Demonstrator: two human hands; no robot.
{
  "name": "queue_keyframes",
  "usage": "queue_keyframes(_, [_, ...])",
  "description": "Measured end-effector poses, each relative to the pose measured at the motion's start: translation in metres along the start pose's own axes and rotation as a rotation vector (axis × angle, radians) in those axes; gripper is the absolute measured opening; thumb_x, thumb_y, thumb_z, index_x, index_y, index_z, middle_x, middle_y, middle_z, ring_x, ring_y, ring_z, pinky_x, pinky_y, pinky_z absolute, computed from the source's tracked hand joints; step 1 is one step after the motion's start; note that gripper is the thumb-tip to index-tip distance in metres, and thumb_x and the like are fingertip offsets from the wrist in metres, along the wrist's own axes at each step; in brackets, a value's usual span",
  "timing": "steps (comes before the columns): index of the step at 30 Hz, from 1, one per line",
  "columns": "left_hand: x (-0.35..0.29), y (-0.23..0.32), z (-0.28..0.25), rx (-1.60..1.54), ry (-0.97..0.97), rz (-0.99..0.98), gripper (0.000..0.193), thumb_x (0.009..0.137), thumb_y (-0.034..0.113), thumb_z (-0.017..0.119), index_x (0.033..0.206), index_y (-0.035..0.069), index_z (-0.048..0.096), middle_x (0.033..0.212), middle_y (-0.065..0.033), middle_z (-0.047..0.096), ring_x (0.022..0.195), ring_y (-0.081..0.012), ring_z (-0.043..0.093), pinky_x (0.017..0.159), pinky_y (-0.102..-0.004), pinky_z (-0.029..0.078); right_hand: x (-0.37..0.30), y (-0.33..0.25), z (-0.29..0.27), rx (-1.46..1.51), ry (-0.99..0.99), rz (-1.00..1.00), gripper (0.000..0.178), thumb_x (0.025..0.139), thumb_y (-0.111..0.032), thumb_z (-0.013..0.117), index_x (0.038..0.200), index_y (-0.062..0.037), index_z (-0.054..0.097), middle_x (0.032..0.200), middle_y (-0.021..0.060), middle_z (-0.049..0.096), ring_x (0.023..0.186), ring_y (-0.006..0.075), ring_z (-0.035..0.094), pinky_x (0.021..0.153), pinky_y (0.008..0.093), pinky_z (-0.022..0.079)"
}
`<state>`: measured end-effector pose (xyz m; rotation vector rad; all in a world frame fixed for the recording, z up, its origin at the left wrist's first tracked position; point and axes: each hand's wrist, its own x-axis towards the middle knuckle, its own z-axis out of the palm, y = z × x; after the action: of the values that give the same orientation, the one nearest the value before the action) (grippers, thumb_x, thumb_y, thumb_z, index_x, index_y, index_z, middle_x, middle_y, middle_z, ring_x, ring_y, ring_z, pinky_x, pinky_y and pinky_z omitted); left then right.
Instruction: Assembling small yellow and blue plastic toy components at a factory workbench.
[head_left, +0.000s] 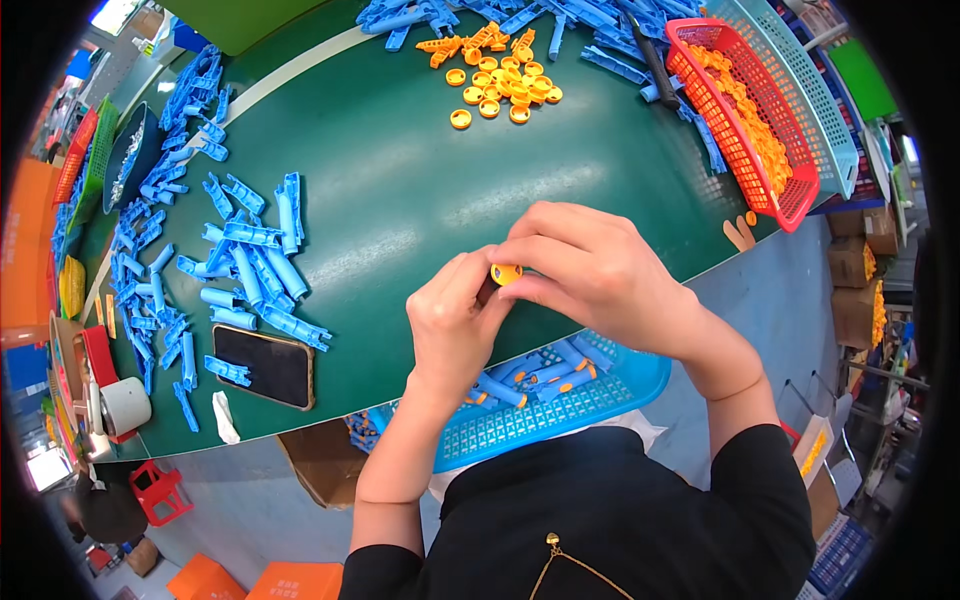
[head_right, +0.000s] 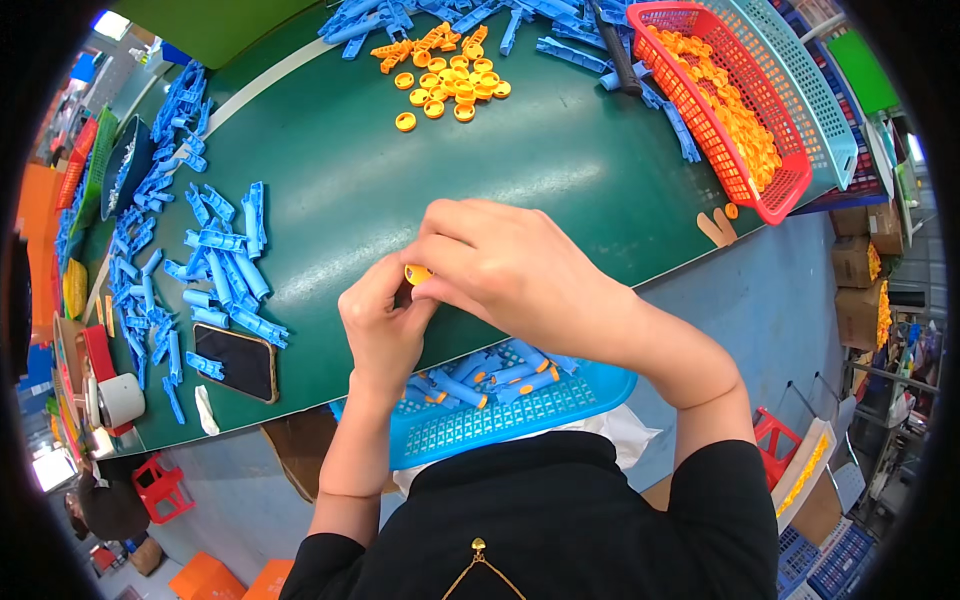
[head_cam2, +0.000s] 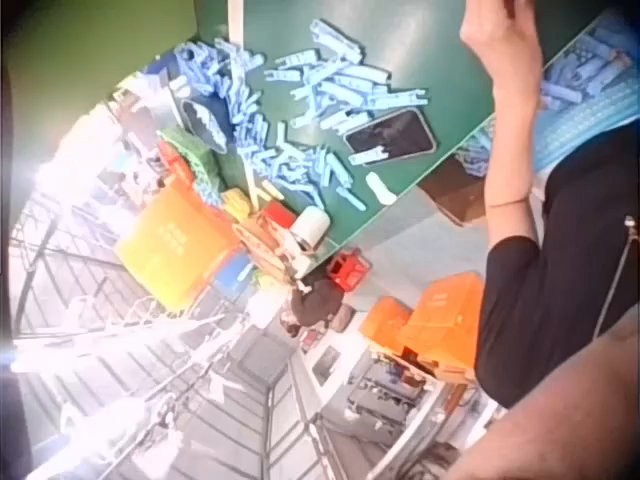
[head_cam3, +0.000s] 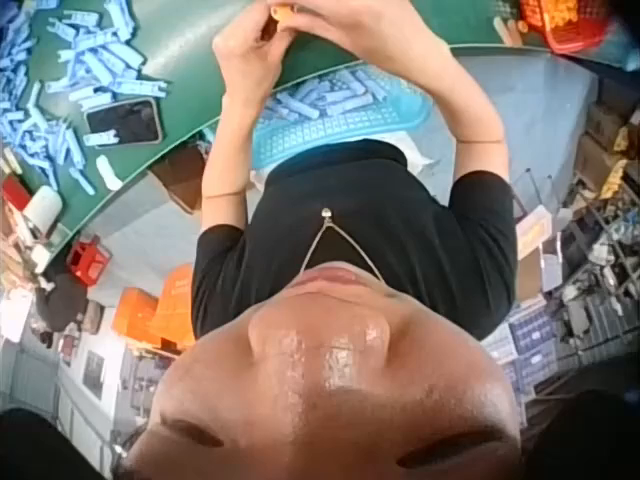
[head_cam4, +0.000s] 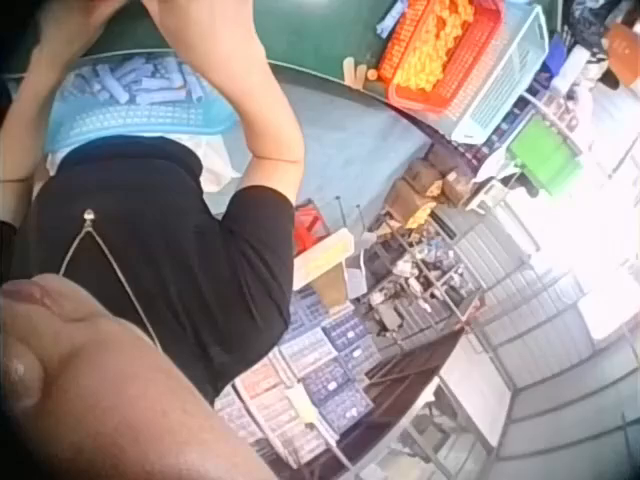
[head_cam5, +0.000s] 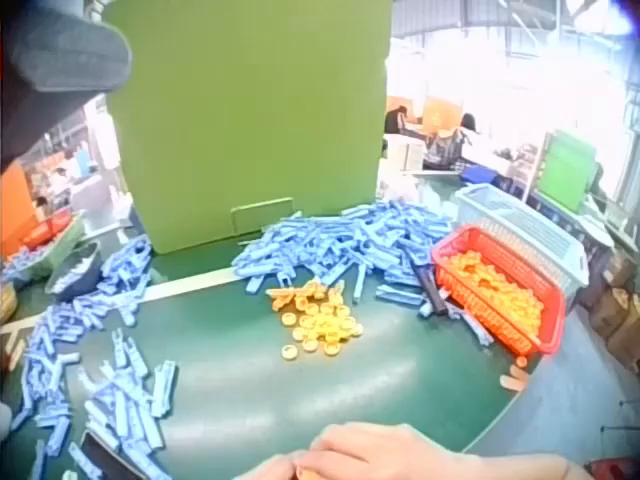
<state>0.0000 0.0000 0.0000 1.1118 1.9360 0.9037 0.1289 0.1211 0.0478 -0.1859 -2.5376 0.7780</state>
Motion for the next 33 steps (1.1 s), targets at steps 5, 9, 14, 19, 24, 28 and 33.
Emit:
queue_keyframes(5, [0.004,-0.017,-0.023,-0.421,-0.096,0.239,0.031,0.082,0.008,0.058,0.113,0.002,0.059,0.108,-0.0095,0.051,0.102,-0.0176,0.048,0.085,-0.0274,0.040,0.000,0.002,0.003,0.042,0.008,0.008,0.025,0.072,-0.005,0.074,0.093,-0.0007,0.063,0.084,0.0104,0.059,0.074,0.0279,0.060,0.062,0.0354,0.049])
queue_keyframes(9, [0.015,-0.015,0.007,-0.696,-0.182,0.243,0.041,0.098,0.031,0.032,0.109,0.000,0.055,0.106,-0.0116,0.050,0.103,-0.0233,0.046,0.094,-0.0350,0.035,0.005,0.003,0.004,0.048,0.030,-0.026,0.023,0.071,-0.007,0.075,0.090,-0.0017,0.063,0.083,0.0092,0.059,0.071,0.0273,0.058,0.060,0.0353,0.047])
queue_keyframes(14, [0.014,-0.009,0.014,-0.560,-0.092,0.435,0.042,0.101,0.031,0.028,0.100,-0.002,0.054,0.096,-0.0138,0.052,0.094,-0.0272,0.050,0.093,-0.0352,0.036,0.004,0.012,0.001,0.145,-0.062,0.045,0.024,0.070,-0.010,0.077,0.089,-0.0016,0.063,0.076,0.0074,0.057,0.068,0.0260,0.053,0.061,0.0346,0.045])
queue_keyframes(19, [0.009,-0.008,0.009,-0.537,-0.128,0.386,0.043,0.102,0.033,0.030,0.109,-0.002,0.055,0.100,-0.0141,0.053,0.100,-0.0277,0.051,0.095,-0.0346,0.036,-0.003,0.015,0.006,0.128,-0.016,0.041,0.022,0.072,-0.011,0.076,0.088,-0.0012,0.065,0.073,0.0079,0.058,0.069,0.0251,0.056,0.061,0.0343,0.045])
queue_keyframes(24, [0.015,-0.033,-0.075,0.303,0.516,0.462,0.036,0.099,0.034,0.045,0.114,0.005,0.060,0.114,-0.0121,0.058,0.111,-0.0300,0.049,0.100,-0.0412,0.032,-0.016,0.011,-0.011,0.227,-0.187,0.188,0.021,0.077,-0.018,0.075,0.089,-0.0019,0.070,0.071,0.0080,0.063,0.066,0.0245,0.061,0.062,0.0352,0.048])
queue_keyframes(28, [0.025,-0.064,-0.120,1.124,0.665,0.182,0.037,0.086,0.023,0.065,0.118,0.006,0.057,0.109,-0.0075,0.059,0.104,-0.0279,0.048,0.092,-0.0415,0.030,0.002,0.030,-0.012,0.218,-0.323,0.282,0.026,0.083,-0.027,0.069,0.094,-0.0026,0.071,0.084,0.0135,0.069,0.077,0.0272,0.066,0.070,0.0369,0.051])
queue_keyframes(33, [0.027,-0.055,-0.118,1.028,0.523,0.171,0.043,0.081,0.016,0.070,0.119,0.005,0.055,0.108,-0.0072,0.060,0.102,-0.0272,0.049,0.090,-0.0412,0.031,0.087,0.141,-0.004,-0.177,0.199,0.234,0.019,0.085,-0.020,0.065,0.094,-0.0053,0.071,0.086,0.0120,0.069,0.080,0.0273,0.065,0.073,0.0356,0.051])
